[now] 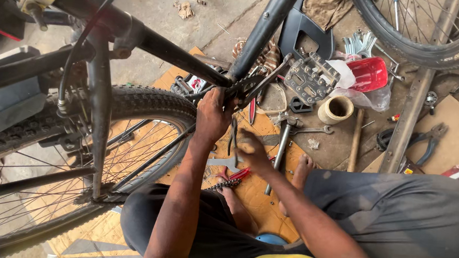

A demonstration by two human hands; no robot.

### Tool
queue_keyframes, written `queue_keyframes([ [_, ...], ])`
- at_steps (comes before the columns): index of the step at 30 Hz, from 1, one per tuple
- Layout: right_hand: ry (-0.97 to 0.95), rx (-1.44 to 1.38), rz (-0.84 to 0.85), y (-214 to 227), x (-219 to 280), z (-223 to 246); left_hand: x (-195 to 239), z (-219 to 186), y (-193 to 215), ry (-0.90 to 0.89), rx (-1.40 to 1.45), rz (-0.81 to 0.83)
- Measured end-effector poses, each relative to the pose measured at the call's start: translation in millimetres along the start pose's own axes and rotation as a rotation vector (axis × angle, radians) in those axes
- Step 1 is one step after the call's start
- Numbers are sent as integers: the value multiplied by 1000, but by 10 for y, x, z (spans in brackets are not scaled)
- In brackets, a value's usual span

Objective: The person is repairing a bicycle's chain and chain guard. They use a wrench to tighten bolts on the chain guard and adjust the chain tension. The person also uses a screwdriver to make adjustments to the chain guard.

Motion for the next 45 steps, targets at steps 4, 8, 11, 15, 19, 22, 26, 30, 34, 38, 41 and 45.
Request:
queue_keyframes([
  [4, -755, -1266, -569, 936, -127, -232, 68, 21, -13, -32, -41, 8],
  [8, -449, -1485, -531, 1678, -463, -42, 50, 34, -29, -88, -38, -41],
  [11, -423, -1313, -501, 1819, -452, 1, 34, 27, 4, -90, -74, -31],
  [15, -486, -1131, -445, 1469, -384, -402, 176, -54, 123, -57, -218, -51],
  [19, -665, -440, -134, 280, 7, -1145, 457, -128, 199, -26, -338, -28],
  [22, -46, 47, 382, -864, 695, -1209, 586, -153, 306, 6, -374, 21],
  [26, 364, 499, 663, -1723, 1423, -861, 718, -258, 804, 39, -384, 171],
  [30, 55, 533, 855, -2114, 1204, -493, 922, -290, 1894, 217, -337, 41],
  [34, 78, 43, 796, -2481, 838, -81, 1682, -204, 3012, 754, -396, -138],
  [38, -2, 297, 1139, -2674, 797, 33, 2197, 192, 3068, 999, -358, -28],
  [41, -136, 274, 949, -2405, 721, -3, 2661, 765, 2841, 1194, -353, 86],
  [45, -350, 5, 760, -1924, 433, 6, 3112, 1363, 2258, 962, -213, -25],
])
Point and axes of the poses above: each hand's wrist, its own x-axis away from the middle knuckle, its own y-axis out of the back of the hand, z = x × y, the point moved 3 cm from there along -x, towards the middle knuckle, and after that the axes turned 5 degrees about -z, right-handed, at the moved point
